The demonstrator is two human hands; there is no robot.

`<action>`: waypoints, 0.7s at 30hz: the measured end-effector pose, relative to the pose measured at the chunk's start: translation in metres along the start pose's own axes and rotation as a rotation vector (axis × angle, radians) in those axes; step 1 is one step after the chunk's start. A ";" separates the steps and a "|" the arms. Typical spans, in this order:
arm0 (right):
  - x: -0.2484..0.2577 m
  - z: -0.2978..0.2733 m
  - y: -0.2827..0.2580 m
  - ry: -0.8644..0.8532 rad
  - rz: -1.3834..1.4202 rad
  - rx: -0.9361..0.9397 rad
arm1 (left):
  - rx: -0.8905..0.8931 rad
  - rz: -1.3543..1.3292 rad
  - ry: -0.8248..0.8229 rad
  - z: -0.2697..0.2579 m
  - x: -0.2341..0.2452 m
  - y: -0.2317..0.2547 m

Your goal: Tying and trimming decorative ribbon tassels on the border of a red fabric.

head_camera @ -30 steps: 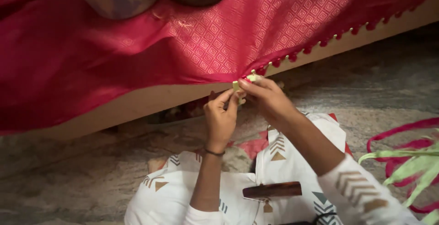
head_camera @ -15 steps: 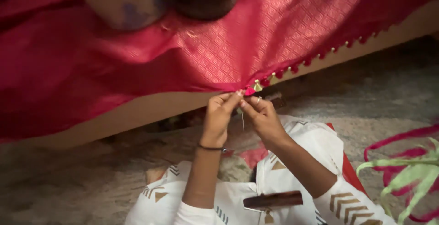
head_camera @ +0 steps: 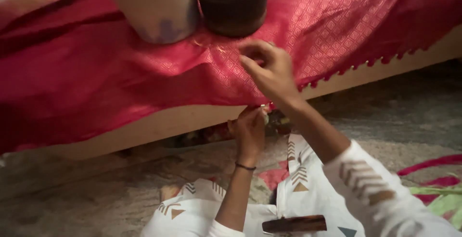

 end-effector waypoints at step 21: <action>-0.006 0.029 0.034 0.142 0.248 -0.292 | -0.018 0.210 0.095 -0.002 0.013 0.040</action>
Point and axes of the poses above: each hand's wrist, its own z-axis towards the middle knuckle, its own x-axis out of the back of the hand, y = z × x, the point moved 1 cm from there along z, towards the middle knuckle, and after that the axes turned 6 degrees about x, right-handed, at the moved point
